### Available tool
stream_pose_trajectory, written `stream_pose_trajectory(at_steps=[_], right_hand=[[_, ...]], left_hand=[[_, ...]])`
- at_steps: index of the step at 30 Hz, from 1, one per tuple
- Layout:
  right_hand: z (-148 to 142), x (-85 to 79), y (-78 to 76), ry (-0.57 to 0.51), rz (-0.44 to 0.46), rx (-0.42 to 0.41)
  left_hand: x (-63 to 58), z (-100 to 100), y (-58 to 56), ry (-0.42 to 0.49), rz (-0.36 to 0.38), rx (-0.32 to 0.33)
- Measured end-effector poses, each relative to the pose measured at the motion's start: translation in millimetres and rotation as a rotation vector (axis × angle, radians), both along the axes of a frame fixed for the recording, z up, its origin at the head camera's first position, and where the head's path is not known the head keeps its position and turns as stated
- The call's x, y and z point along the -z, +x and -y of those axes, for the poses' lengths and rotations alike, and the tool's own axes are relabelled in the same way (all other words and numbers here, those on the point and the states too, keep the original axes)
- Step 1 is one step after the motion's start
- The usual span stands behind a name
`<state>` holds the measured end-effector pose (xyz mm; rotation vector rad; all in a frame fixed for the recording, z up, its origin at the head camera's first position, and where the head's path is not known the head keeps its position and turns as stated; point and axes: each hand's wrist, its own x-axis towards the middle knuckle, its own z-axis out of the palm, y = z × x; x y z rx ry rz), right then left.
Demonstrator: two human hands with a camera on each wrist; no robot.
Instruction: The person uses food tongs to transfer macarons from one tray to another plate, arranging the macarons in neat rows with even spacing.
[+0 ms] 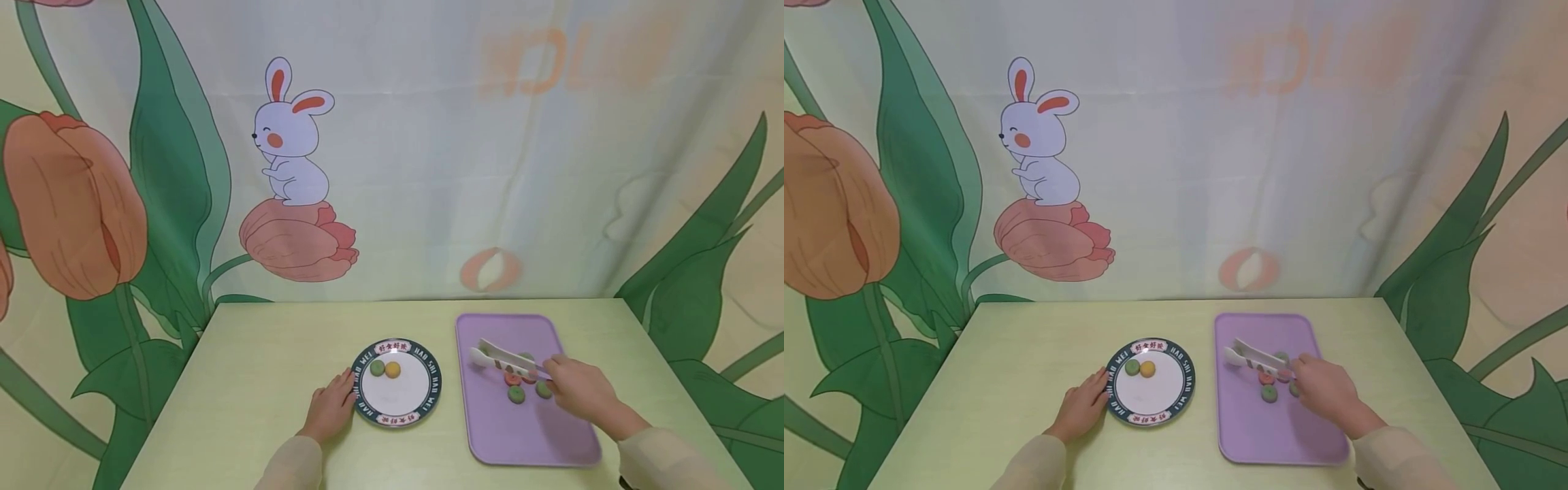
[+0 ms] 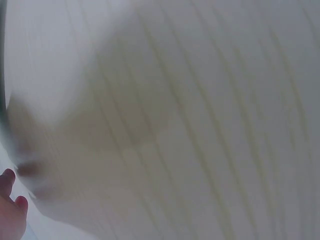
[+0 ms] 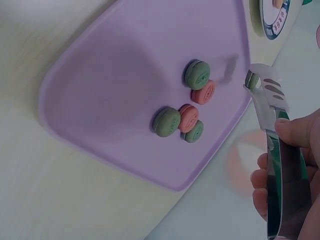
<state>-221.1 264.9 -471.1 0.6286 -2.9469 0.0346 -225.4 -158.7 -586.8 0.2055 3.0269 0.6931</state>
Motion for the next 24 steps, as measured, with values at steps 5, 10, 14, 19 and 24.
stream_pose_trajectory(at_steps=[5,10,14,19,24], right_hand=[[5.9,0.3,-2.2,0.001,-0.008,-0.019],[10.7,1.6,-3.4,0.002,-0.006,-0.019],[15.0,2.9,-3.7,0.007,-0.012,-0.024],[20.7,6.4,-4.7,-0.017,-0.03,-0.041],[27.3,9.7,-7.0,-0.036,-0.058,-0.068]], left_hand=[[0.5,0.3,-1.2,0.002,0.007,-0.001],[2.3,0.8,-1.4,-0.002,-0.006,0.007],[3.2,1.1,-0.9,-0.005,-0.015,0.007],[2.5,0.4,0.2,0.0,-0.014,0.001],[1.8,0.0,0.9,-0.009,-0.008,-0.001]])
